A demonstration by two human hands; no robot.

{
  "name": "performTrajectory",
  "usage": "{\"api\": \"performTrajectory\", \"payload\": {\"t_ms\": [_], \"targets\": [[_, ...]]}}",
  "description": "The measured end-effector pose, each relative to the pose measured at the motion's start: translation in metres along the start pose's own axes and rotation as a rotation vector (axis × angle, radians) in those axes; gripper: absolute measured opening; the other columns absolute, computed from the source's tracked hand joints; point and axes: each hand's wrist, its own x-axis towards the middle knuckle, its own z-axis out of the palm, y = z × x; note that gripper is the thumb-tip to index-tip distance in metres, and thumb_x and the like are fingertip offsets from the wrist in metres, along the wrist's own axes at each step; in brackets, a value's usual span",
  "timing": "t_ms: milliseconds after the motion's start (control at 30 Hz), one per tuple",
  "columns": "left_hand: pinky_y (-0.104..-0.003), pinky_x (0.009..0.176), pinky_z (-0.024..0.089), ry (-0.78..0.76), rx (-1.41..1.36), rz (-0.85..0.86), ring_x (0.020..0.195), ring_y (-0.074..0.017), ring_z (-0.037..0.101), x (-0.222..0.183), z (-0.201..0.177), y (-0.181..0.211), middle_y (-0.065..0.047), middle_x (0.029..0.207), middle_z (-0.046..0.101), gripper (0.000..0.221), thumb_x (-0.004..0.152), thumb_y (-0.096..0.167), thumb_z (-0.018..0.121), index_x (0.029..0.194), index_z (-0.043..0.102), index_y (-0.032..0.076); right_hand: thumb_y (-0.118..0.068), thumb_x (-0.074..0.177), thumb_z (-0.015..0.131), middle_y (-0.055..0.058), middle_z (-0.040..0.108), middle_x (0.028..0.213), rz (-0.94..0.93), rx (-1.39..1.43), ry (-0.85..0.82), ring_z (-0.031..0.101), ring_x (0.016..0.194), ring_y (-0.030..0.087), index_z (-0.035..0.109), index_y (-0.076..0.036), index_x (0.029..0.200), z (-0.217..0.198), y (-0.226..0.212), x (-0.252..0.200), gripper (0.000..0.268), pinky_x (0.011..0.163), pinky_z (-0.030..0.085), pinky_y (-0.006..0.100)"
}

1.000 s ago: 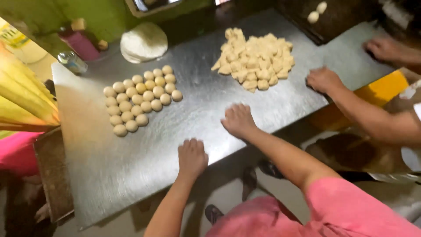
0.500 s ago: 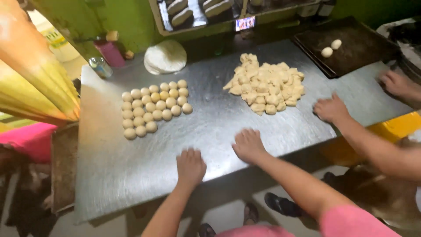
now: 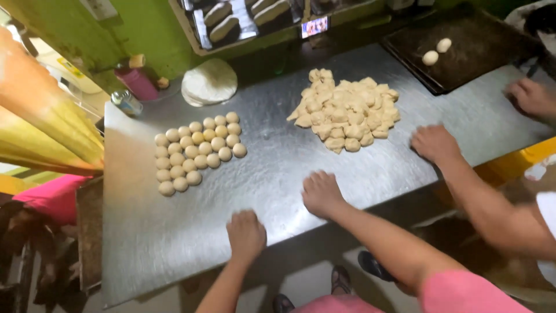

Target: Shape small pieces of dough into balls and arrange them on a metal table

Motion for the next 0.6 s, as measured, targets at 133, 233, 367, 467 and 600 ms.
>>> {"api": "performTrajectory", "payload": {"t_ms": [133,233,367,467,600], "targets": [[-0.055,0.07,0.042,-0.048,0.013,-0.05,0.089,-0.0379,0.054,-0.044,0.008,-0.037,-0.011,0.092,0.057,0.016,0.091,0.026,0.056,0.085,0.058,0.011,-0.021,0.091,0.043,0.012,0.059,0.085,0.093,0.117,-0.2,0.054,0.084,0.038,0.058,-0.009,0.073,-0.01,0.022,-0.036,0.027,0.074,0.039,0.053],[-0.055,0.071,0.041,0.075,0.051,-0.074,0.089,-0.0384,0.055,0.012,0.006,-0.031,-0.011,0.091,0.059,0.015,0.088,0.026,0.057,0.083,0.06,0.011,-0.027,0.095,0.044,0.01,0.061,0.096,0.148,0.126,-0.122,0.052,0.095,0.038,0.061,-0.014,0.085,0.002,0.031,0.011,0.024,0.085,0.036,0.052],[-0.047,0.077,0.044,0.121,0.089,-0.14,0.089,-0.0315,0.06,0.069,0.005,-0.001,-0.007,0.085,0.056,0.022,0.094,0.033,0.055,0.084,0.059,0.014,-0.039,0.097,0.047,0.012,0.056,0.087,0.117,0.02,0.075,0.056,0.097,0.036,0.058,-0.012,0.086,0.014,0.012,0.052,0.031,0.089,0.04,0.056],[-0.045,0.075,0.045,-0.033,0.032,-0.112,0.089,-0.0307,0.062,0.027,-0.005,0.009,-0.006,0.083,0.06,0.016,0.09,0.024,0.052,0.082,0.062,0.014,-0.032,0.091,0.046,0.012,0.062,0.079,0.068,0.081,-0.014,0.064,0.086,0.036,0.061,-0.013,0.079,0.004,-0.003,0.012,0.028,0.077,0.047,0.055],[-0.043,0.077,0.043,-0.121,-0.041,-0.058,0.09,-0.03,0.061,-0.033,0.004,-0.037,-0.004,0.084,0.058,0.018,0.094,0.02,0.051,0.081,0.063,0.016,-0.033,0.093,0.046,0.01,0.059,0.085,0.036,0.025,-0.121,0.06,0.094,0.035,0.062,-0.015,0.082,0.017,0.029,-0.047,0.026,0.081,0.045,0.052]]}}
